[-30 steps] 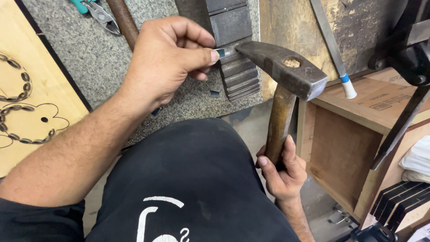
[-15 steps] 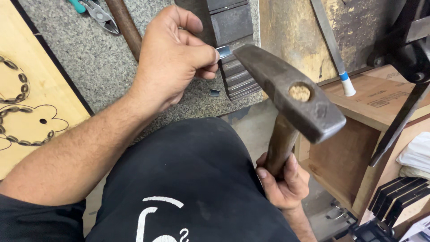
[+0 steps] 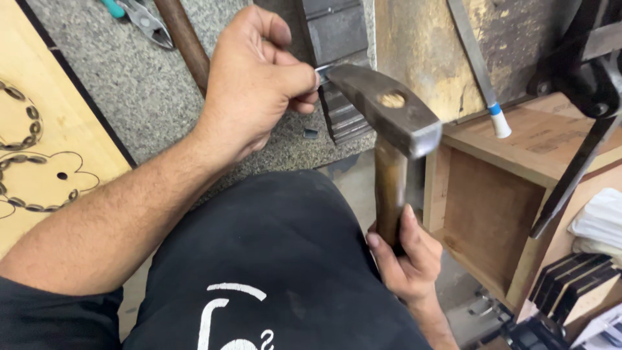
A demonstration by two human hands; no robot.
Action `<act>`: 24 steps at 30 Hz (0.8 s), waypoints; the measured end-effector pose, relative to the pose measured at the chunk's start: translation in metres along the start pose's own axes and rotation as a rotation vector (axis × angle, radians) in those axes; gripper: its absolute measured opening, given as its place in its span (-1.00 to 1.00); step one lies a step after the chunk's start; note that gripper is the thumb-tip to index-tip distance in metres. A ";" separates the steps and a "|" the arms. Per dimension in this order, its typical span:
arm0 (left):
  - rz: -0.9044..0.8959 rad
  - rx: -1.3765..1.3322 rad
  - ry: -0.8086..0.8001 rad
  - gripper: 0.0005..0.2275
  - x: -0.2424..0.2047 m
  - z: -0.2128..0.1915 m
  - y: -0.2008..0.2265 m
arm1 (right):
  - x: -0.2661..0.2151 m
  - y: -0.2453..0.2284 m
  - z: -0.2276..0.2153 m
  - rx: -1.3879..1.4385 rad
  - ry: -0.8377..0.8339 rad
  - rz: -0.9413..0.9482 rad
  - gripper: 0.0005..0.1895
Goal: The person assembles small metal hinge components on a wooden board with pre-drawn outlines. They use pliers to place pieces, a hammer to tap them into position, and a sanding block to smooth edges. The person also uses a file to shape individual pieces before assembly.
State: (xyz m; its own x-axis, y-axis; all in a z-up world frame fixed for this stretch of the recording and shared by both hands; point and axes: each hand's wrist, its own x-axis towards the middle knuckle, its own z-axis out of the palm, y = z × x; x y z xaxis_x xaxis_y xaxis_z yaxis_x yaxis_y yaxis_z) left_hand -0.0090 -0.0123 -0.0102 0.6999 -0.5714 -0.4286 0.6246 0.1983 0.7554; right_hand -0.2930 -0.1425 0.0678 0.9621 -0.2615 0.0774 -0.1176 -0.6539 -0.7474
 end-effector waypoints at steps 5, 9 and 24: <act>0.034 0.020 -0.016 -0.67 -0.001 -0.003 -0.002 | 0.000 -0.001 0.000 0.061 0.025 -0.071 -0.16; 0.074 0.020 -0.030 -0.67 -0.002 -0.004 -0.003 | -0.002 0.000 -0.001 -0.008 0.002 0.006 -0.14; 0.158 0.022 -0.039 -0.69 0.000 -0.005 -0.009 | -0.003 -0.002 -0.002 0.119 0.055 -0.023 -0.22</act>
State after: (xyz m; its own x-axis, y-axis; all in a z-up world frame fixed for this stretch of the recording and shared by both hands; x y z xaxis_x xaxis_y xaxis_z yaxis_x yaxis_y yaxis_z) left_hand -0.0127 -0.0106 -0.0197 0.7744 -0.5651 -0.2847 0.4998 0.2704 0.8228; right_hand -0.2964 -0.1422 0.0703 0.9489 -0.2877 0.1294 -0.0622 -0.5726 -0.8175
